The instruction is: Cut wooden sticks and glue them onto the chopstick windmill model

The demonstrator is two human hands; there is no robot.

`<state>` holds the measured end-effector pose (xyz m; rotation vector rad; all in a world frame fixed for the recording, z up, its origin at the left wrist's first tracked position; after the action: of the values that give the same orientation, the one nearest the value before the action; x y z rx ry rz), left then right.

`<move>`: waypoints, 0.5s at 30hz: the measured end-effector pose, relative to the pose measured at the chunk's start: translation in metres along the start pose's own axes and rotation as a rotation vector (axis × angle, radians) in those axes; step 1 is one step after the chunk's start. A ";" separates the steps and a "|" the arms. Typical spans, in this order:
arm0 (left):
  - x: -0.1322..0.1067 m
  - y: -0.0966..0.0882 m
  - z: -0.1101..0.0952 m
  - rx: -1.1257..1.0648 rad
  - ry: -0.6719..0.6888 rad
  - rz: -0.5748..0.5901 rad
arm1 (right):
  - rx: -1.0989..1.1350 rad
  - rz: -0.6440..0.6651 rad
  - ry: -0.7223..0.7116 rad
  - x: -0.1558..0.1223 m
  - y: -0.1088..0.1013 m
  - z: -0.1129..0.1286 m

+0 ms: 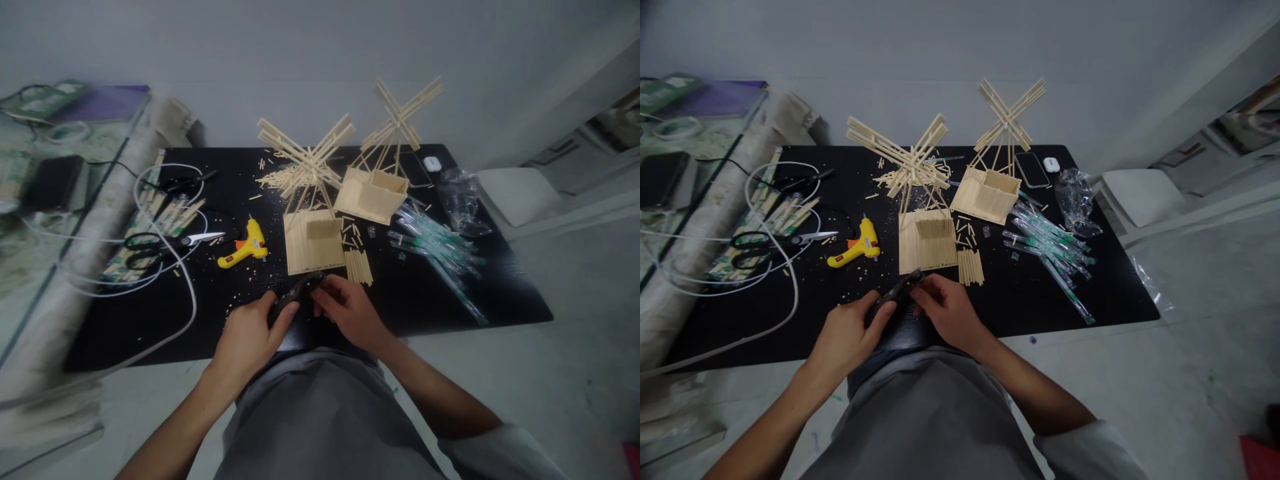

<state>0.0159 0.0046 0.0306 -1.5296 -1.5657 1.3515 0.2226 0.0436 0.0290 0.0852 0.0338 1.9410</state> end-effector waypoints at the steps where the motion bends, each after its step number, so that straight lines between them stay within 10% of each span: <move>1: 0.000 0.000 0.001 0.008 0.003 -0.003 | 0.000 -0.008 0.006 0.000 0.001 -0.001; 15: 0.002 0.009 0.007 0.115 -0.045 -0.017 | -0.018 -0.051 0.070 0.001 0.007 -0.009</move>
<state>0.0129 0.0029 0.0202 -1.4234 -1.4974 1.4497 0.2156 0.0421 0.0201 0.0044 0.0650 1.8921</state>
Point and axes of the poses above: each hand's wrist, its own x-axis towards the middle knuckle, its own y-axis out of the palm, z = x × y, the point moved 1 cm from there along x, towards the middle knuckle, and after that the axes turned 15 degrees about -y, right-handed, at the moved point
